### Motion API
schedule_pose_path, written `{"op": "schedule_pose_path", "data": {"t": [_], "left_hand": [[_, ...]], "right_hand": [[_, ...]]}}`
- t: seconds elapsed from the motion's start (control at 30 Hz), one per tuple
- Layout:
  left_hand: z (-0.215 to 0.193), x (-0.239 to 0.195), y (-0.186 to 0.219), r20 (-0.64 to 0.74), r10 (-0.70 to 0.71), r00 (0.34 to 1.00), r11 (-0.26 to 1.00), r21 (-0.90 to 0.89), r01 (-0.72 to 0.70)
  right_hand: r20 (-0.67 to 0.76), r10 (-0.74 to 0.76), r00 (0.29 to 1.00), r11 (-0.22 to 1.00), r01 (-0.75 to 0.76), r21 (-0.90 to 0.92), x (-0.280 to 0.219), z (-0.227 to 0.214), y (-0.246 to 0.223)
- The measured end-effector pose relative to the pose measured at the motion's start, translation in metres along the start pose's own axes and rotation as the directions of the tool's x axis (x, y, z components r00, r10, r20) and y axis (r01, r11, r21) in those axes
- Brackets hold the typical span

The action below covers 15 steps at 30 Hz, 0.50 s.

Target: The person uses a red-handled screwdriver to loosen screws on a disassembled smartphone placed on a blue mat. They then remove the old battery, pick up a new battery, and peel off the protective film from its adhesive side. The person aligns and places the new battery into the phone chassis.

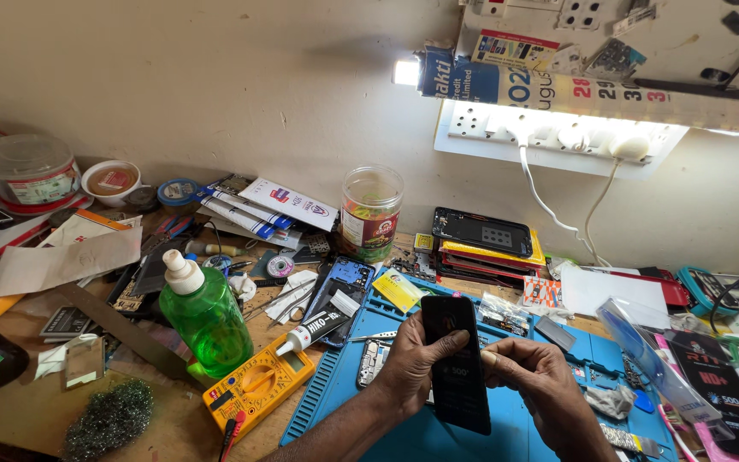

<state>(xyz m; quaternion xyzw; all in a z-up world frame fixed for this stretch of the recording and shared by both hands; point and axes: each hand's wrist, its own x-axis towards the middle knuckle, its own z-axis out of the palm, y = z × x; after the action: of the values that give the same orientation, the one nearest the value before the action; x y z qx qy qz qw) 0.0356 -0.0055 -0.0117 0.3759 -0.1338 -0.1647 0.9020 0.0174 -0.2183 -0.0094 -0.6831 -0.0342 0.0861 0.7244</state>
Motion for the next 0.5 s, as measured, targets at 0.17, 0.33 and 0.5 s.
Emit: {"op": "schedule_pose_path", "data": {"t": [0.17,0.33,0.5], "left_hand": [[0.0001,-0.0010,0.0012,0.010,-0.011,1.000,1.000,-0.020,0.012],[-0.0007,0.0001,0.0000,0.015,0.000,1.000,1.000,-0.013,0.001],[-0.0036,0.0004,-0.0022,0.014,-0.016,1.000,1.000,0.011,0.016]], "right_hand": [[-0.026,0.000,1.000,1.000,-0.001,-0.022,-0.0005,0.0004,0.0007],[-0.034,0.008,0.999,1.000,-0.008,-0.013,-0.0007,0.0006,0.0005],[-0.042,0.018,0.999,1.000,-0.018,-0.008,-0.0005,0.0003,0.0013]]}}
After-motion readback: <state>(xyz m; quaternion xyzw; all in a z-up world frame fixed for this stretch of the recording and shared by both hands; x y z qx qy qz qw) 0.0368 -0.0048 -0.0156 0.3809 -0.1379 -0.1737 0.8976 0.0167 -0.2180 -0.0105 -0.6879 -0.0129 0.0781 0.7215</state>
